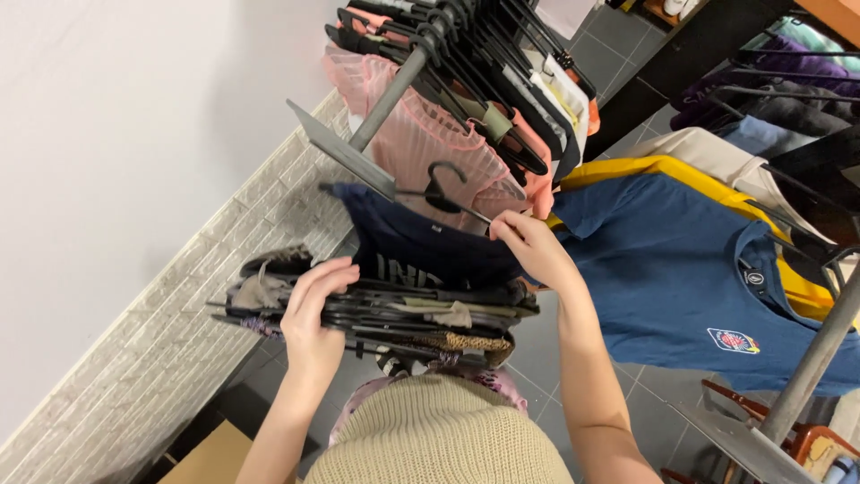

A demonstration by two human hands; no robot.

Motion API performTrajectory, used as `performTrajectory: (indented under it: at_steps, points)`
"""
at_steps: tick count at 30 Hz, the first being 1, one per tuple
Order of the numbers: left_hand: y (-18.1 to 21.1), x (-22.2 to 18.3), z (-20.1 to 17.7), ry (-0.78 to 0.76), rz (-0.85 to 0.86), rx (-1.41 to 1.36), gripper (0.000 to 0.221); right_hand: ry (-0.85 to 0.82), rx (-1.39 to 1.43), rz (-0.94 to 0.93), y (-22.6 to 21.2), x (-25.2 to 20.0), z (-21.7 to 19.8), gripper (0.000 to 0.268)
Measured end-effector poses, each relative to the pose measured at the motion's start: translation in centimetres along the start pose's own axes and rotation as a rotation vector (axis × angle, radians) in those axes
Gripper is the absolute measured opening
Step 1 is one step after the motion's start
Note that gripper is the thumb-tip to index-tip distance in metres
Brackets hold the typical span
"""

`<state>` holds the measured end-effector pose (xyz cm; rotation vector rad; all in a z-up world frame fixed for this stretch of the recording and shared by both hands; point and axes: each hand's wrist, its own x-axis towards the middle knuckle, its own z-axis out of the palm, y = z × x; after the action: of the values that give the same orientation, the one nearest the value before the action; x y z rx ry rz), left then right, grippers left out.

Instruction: Taking clothes out of a box, putting them on hangers, and hanging them on a clothing rack.

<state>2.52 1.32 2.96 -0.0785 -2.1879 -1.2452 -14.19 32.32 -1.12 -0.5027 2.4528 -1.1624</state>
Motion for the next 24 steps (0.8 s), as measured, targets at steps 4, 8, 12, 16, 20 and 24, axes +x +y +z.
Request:
performTrajectory:
  at_steps: [4,8,12,16,20,24]
  points:
    - [-0.5,-1.3,-0.1,-0.028,-0.023,0.013,0.043,0.039,-0.025,-0.001,-3.2,2.2,0.3,0.027]
    - [-1.1,-2.7,-0.4,-0.131,-0.064,-0.007,0.067,0.071,-0.065,-0.006,-5.8,5.9,1.1,0.024]
    - [-1.4,-3.7,-0.5,-0.108,-0.110,0.017,0.084,0.120,-0.109,-0.029,-5.3,8.5,0.5,0.031]
    - [-1.4,-3.7,-0.6,-0.076,-0.109,0.013,0.082,0.149,-0.014,0.023,-5.7,7.9,0.2,0.037]
    - [-0.9,-3.5,-0.7,-0.086,-0.136,0.068,0.080,0.204,-0.051,-0.152,-5.6,4.8,0.4,0.033]
    - [0.2,-2.4,-1.2,-0.036,-0.141,0.161,0.071,0.448,-0.125,-0.257,-0.4,0.1,2.5,0.018]
